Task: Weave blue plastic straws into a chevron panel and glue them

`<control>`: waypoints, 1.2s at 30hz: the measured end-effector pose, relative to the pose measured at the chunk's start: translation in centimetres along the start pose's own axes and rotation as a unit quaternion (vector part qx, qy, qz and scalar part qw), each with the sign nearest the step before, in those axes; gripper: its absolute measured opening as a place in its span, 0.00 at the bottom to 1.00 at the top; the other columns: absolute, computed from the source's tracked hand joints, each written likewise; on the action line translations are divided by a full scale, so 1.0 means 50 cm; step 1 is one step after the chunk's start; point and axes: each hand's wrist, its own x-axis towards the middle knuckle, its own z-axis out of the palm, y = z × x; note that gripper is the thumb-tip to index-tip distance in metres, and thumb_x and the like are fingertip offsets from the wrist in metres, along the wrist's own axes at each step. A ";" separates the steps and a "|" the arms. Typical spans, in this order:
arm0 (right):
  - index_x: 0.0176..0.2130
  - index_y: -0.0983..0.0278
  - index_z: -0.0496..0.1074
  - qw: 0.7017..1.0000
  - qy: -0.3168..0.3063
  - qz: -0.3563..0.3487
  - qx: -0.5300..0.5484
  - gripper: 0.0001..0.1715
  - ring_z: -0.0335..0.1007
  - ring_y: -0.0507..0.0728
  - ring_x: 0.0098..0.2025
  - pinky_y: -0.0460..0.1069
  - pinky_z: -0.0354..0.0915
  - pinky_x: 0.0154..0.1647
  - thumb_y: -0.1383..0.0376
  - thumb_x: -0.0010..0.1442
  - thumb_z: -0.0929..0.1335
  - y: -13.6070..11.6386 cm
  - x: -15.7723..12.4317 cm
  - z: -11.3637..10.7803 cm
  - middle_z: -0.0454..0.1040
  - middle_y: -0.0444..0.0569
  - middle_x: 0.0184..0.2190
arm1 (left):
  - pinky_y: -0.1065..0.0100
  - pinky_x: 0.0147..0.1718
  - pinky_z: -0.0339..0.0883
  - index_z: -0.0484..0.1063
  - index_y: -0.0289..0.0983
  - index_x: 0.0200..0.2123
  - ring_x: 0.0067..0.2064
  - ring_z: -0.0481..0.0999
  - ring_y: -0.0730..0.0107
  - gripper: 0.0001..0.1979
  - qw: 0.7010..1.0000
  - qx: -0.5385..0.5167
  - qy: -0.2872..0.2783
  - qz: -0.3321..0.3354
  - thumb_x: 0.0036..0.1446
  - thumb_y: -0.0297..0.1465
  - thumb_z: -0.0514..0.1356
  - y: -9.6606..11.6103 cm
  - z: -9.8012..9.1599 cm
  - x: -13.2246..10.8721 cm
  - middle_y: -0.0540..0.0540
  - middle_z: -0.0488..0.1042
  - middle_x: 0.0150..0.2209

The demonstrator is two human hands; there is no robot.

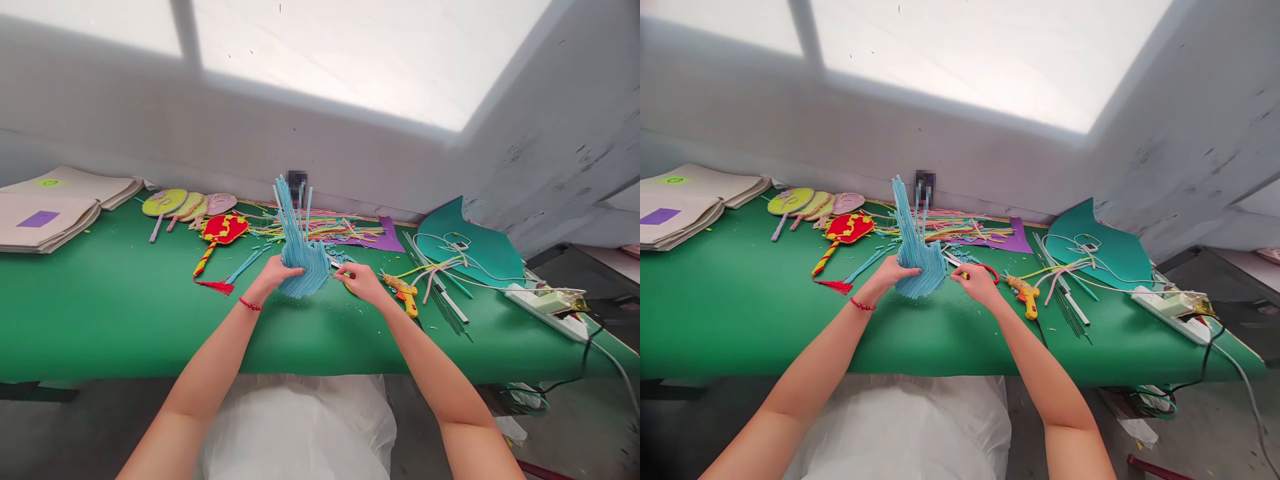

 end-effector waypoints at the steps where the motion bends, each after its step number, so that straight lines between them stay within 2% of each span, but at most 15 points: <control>1: 0.28 0.62 0.73 1.000 -0.013 0.005 0.006 0.11 0.63 0.52 0.28 0.47 0.57 0.31 0.58 0.55 0.67 0.002 0.003 -0.003 0.74 0.45 0.28 | 0.56 0.45 0.70 0.76 0.33 0.41 0.48 0.75 0.47 0.31 1.000 0.005 -0.002 0.001 0.28 0.36 0.73 -0.001 0.000 0.001 0.39 0.78 0.44; 8: 0.28 0.64 0.76 0.987 -0.117 0.066 0.091 0.13 0.67 0.55 0.34 0.48 0.60 0.36 0.57 0.51 0.67 0.012 0.023 -0.020 0.76 0.47 0.29 | 0.55 0.43 0.70 0.77 0.32 0.36 0.44 0.76 0.48 0.27 0.999 0.033 -0.011 0.020 0.28 0.35 0.72 -0.015 -0.001 0.012 0.39 0.79 0.40; 12: 0.29 0.65 0.77 0.973 -0.144 0.143 0.111 0.15 0.63 0.51 0.26 0.47 0.57 0.28 0.56 0.49 0.68 0.001 0.023 -0.024 0.75 0.46 0.27 | 0.55 0.43 0.70 0.77 0.31 0.36 0.44 0.76 0.48 0.26 0.999 0.039 -0.011 0.029 0.29 0.35 0.72 -0.017 -0.001 0.013 0.40 0.79 0.39; 15: 0.29 0.65 0.77 0.971 -0.147 0.153 0.111 0.15 0.62 0.51 0.25 0.47 0.57 0.26 0.56 0.49 0.69 -0.001 0.021 -0.022 0.75 0.47 0.27 | 0.55 0.43 0.69 0.76 0.31 0.37 0.44 0.76 0.48 0.27 0.999 0.037 -0.015 0.030 0.30 0.35 0.72 -0.019 -0.002 0.014 0.39 0.79 0.40; 20: 0.26 0.63 0.75 0.988 -0.092 0.095 0.075 0.11 0.68 0.55 0.33 0.48 0.60 0.33 0.59 0.50 0.68 0.006 0.016 -0.005 0.76 0.47 0.29 | 0.54 0.44 0.69 0.77 0.31 0.36 0.44 0.76 0.48 0.26 0.999 0.042 -0.008 0.024 0.29 0.35 0.72 -0.021 -0.002 0.016 0.40 0.79 0.40; 25: 0.27 0.61 0.73 0.999 -0.001 0.027 -0.026 0.07 0.67 0.54 0.31 0.47 0.57 0.29 0.63 0.54 0.67 -0.014 0.005 0.002 0.75 0.45 0.28 | 0.54 0.45 0.69 0.76 0.32 0.38 0.46 0.75 0.47 0.30 1.000 0.016 -0.001 0.009 0.27 0.36 0.73 -0.011 -0.001 0.008 0.39 0.79 0.41; 31: 0.28 0.61 0.71 0.991 0.058 -0.047 -0.108 0.09 0.66 0.52 0.29 0.46 0.52 0.27 0.68 0.59 0.64 -0.042 -0.009 0.002 0.74 0.45 0.31 | 0.55 0.47 0.68 0.76 0.32 0.41 0.49 0.74 0.47 0.32 1.000 -0.008 0.002 0.007 0.28 0.37 0.74 0.000 -0.002 0.001 0.38 0.77 0.45; 36: 0.32 0.61 0.72 0.968 0.094 -0.102 -0.207 0.13 0.65 0.50 0.27 0.46 0.49 0.26 0.70 0.62 0.60 -0.042 -0.015 0.012 0.74 0.45 0.34 | 0.55 0.49 0.67 0.74 0.31 0.44 0.50 0.73 0.48 0.35 0.999 -0.032 -0.006 0.004 0.29 0.38 0.74 -0.008 -0.007 0.007 0.36 0.75 0.48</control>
